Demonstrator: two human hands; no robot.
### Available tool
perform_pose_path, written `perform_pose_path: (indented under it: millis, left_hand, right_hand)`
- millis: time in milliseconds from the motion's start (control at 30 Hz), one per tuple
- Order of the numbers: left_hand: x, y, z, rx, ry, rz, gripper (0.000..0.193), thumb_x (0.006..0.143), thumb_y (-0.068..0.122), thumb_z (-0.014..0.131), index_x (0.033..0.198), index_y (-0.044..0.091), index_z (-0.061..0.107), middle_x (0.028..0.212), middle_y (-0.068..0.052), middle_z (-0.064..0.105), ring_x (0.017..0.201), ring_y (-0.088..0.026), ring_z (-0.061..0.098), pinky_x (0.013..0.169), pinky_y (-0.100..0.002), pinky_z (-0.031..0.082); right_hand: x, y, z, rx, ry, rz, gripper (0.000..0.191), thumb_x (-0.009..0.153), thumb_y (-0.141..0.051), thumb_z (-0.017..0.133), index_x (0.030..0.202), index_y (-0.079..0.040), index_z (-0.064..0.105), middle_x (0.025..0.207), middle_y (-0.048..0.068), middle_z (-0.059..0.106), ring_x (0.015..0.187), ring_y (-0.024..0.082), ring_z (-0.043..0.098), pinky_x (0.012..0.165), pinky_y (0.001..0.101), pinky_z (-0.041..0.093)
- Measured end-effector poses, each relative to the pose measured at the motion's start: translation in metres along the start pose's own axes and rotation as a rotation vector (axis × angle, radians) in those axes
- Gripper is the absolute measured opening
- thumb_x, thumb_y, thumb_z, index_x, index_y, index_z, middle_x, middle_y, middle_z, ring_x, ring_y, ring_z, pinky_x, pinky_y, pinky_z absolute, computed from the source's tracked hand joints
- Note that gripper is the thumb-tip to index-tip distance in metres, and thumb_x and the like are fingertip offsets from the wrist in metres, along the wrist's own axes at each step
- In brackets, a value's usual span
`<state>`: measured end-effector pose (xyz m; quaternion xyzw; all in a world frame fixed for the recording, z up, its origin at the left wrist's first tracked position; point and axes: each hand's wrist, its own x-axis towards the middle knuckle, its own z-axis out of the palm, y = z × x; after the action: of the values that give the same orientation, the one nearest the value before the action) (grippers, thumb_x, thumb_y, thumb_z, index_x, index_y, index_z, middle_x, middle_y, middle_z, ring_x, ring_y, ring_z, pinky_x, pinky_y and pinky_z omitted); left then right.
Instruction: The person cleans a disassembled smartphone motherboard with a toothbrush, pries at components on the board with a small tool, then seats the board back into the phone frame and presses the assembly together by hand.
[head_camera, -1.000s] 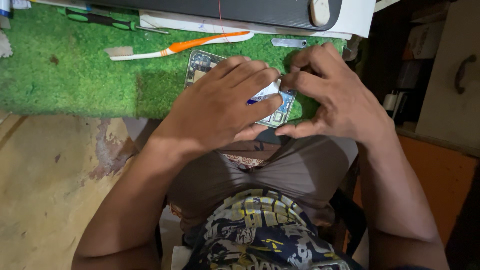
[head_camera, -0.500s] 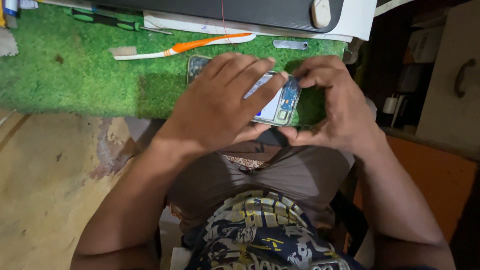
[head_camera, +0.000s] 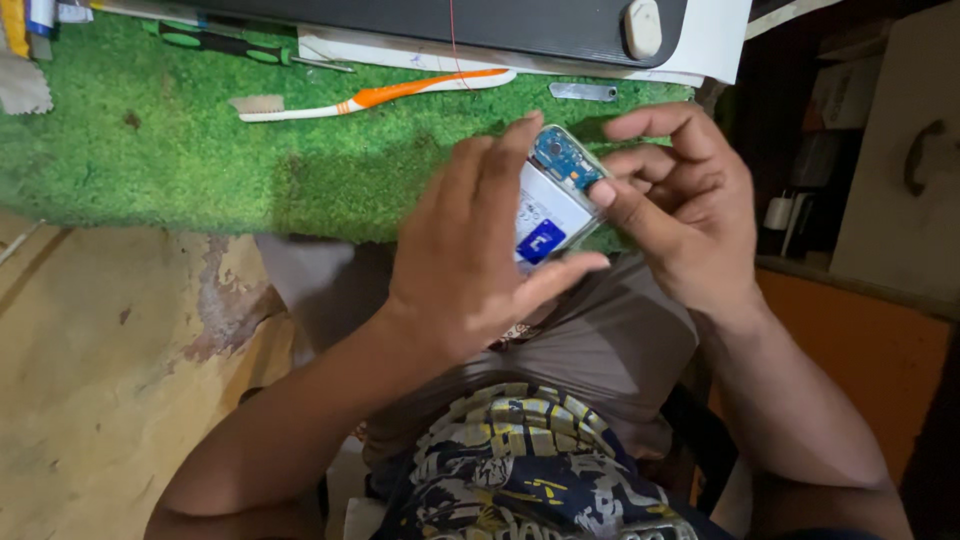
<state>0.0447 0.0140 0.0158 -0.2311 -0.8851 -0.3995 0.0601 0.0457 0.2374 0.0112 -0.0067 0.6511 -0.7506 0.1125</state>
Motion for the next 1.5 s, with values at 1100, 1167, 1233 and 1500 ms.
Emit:
perform_pose_path:
  millis: [1100,1167,1233,1500]
  left_hand:
    - [0.01,-0.016,-0.002,-0.771,-0.248,-0.233,0.031,0.114,0.019,0.049,0.138,0.005,0.062,0.085,-0.005,0.075,0.075,-0.006,0.071,0.065,-0.026,0.056]
    - [0.01,-0.017,-0.004,-0.791,-0.254,-0.225,0.032,0.111,0.016,0.051,0.139,0.004,0.061,0.085,-0.005,0.075,0.074,-0.005,0.071,0.065,-0.026,0.056]
    - [0.01,-0.017,-0.004,-0.798,-0.275,-0.24,0.033,0.108,0.015,0.053,0.138,0.004,0.061,0.081,-0.004,0.074,0.069,-0.004,0.069,0.061,-0.025,0.055]
    - [0.012,-0.016,-0.004,-0.788,-0.311,-0.284,0.031,0.105,0.015,0.054,0.132,0.002,0.064,0.068,-0.002,0.069,0.057,-0.003,0.062,0.051,-0.025,0.049]
  right_hand:
    - [-0.003,-0.017,0.007,-1.339,0.042,-0.763,0.026,0.094,-0.019,0.088,0.109,-0.003,0.075,0.1,0.009,0.077,0.084,0.018,0.076,0.062,0.0269,0.058]
    - [-0.003,-0.018,0.01,-1.358,0.047,-0.729,0.027,0.099,-0.022,0.089,0.114,-0.004,0.076,0.105,0.008,0.078,0.089,0.018,0.076,0.066,0.0273,0.058]
    - [-0.004,-0.02,0.012,-1.339,0.056,-0.727,0.025,0.099,-0.019,0.086,0.112,-0.003,0.074,0.104,0.009,0.076,0.09,0.019,0.076,0.069,0.0289,0.06]
    - [-0.009,-0.018,0.013,-1.347,0.054,-0.713,0.023,0.099,-0.018,0.085,0.11,-0.002,0.074,0.1,0.009,0.076,0.086,0.018,0.075,0.065,0.0278,0.059]
